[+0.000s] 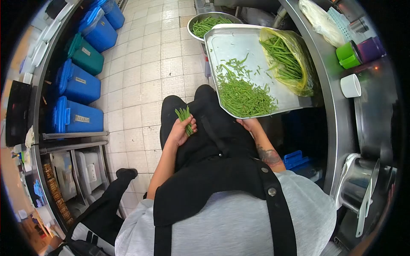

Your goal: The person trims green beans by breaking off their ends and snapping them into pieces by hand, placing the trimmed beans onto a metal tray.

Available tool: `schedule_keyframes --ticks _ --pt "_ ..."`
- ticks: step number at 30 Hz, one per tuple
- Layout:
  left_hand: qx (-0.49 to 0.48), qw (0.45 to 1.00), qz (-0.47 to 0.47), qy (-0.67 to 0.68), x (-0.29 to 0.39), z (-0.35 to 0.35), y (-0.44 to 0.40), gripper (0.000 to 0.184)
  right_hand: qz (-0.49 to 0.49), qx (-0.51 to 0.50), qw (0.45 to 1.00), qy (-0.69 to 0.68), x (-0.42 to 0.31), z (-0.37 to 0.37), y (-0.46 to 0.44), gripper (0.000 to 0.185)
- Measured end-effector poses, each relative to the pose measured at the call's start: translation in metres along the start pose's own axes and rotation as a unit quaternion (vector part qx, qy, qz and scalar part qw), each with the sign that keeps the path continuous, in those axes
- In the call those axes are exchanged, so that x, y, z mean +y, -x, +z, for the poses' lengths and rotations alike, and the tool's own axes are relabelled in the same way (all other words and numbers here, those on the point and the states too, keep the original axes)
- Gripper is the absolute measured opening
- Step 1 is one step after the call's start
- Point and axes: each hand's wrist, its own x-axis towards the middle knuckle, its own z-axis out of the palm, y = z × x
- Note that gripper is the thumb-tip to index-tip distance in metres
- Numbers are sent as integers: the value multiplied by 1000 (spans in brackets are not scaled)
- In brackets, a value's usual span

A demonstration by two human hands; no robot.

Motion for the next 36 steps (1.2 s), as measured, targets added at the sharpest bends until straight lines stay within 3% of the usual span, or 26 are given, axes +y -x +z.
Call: schedule_keyframes --ticks 3,5,11,12,15,20,23,25,28,31,32,34,35,36 --pt "-3 1000 1 6 0 0 1 8 -79 10 953 293 5 -11 -8 16" --pt "-4 1000 2 8 0 0 1 9 -158 -32 897 412 -14 -5 8 36" --pt "1 1000 -3 -1 1 0 -2 8 -88 -147 853 494 -66 24 51 56" --pt "6 1000 -4 -3 1 1 -1 9 -97 -122 853 497 -61 20 47 45" --pt "7 1000 -4 -6 1 1 1 9 47 -124 883 451 -57 5 29 34" --pt "12 1000 -6 -6 1 1 0 8 95 -244 916 304 -59 4 34 18" --pt "15 1000 -13 -1 3 5 2 8 170 -373 886 217 -66 49 67 21" --pt "28 999 -15 -24 2 2 0 9 155 -460 822 298 -61 86 81 23" --pt "59 997 -3 -43 0 4 0 12 155 -536 786 266 -43 127 87 25" --pt "17 1000 2 -21 2 -2 2 11 55 -460 829 314 -72 153 106 27" --pt "53 998 14 -32 4 8 7 11 -11 -433 836 337 -89 161 113 27" --pt "36 999 0 -4 -1 -6 -1 11 -93 -383 861 322 -133 172 131 20" --pt "25 1000 -8 11 -4 -10 -6 11 -166 -333 861 346 -145 168 128 22" --pt "79 995 13 -52 1 6 2 9 -288 -288 846 344 -157 169 128 22"
